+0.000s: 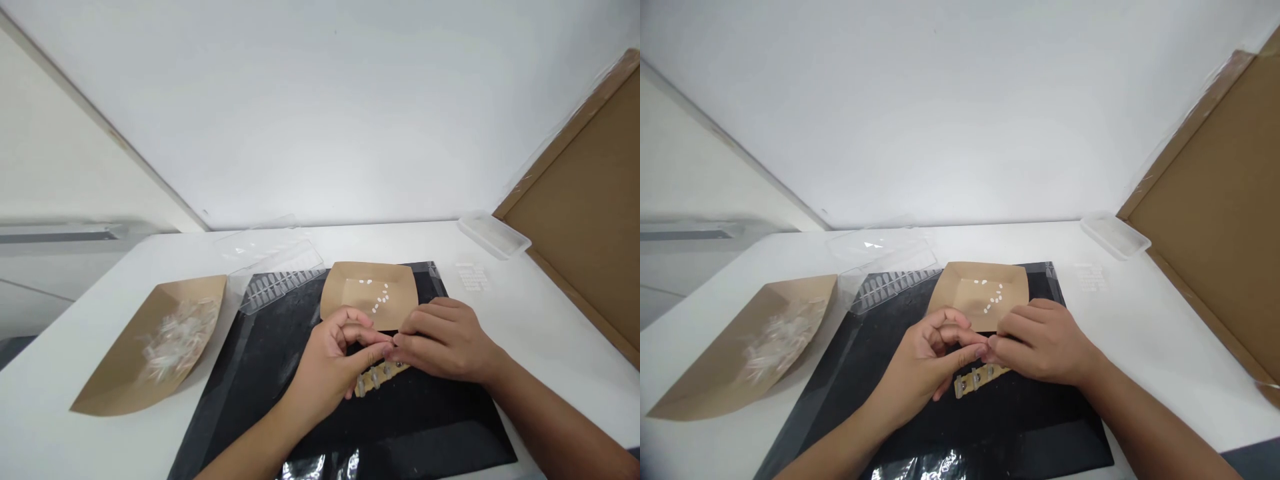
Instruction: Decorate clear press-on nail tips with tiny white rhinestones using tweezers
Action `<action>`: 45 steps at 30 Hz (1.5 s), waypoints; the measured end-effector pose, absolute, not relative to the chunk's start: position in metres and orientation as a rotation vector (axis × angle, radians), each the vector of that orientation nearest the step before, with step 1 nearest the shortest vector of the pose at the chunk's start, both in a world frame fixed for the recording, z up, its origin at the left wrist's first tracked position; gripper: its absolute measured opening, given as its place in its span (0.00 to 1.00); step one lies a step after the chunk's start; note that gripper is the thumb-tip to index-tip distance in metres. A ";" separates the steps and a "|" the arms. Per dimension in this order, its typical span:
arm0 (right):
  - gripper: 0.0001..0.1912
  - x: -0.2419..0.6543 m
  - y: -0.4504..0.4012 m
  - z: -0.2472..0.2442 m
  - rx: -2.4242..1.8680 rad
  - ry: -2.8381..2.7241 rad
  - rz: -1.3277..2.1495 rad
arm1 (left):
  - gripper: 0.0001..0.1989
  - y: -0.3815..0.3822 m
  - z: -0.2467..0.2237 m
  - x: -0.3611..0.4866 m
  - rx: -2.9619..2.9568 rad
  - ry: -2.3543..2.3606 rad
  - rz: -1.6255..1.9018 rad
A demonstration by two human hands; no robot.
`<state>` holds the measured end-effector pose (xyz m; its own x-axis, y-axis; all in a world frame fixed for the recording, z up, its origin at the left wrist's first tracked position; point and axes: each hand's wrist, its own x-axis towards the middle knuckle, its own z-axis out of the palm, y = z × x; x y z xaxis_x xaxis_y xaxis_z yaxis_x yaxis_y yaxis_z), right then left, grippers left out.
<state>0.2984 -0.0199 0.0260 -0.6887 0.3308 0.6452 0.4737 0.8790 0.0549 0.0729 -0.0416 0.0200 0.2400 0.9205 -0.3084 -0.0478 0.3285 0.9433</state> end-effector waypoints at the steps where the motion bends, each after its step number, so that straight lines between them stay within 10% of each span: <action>1: 0.07 0.300 -0.019 0.026 -0.590 -2.391 -0.244 | 0.29 -0.042 0.020 0.073 1.007 1.121 0.846; 14: 0.08 0.297 -0.019 0.022 -0.577 -2.375 -0.143 | 0.27 -0.042 0.015 0.073 1.057 1.131 0.837; 28: 0.19 0.318 -0.020 0.023 -0.809 -2.594 0.275 | 0.01 -0.044 0.010 0.065 2.287 1.064 1.116; 45: 0.21 0.314 -0.016 0.012 -0.851 -2.652 0.371 | 0.06 -0.044 0.005 0.065 2.458 0.985 1.081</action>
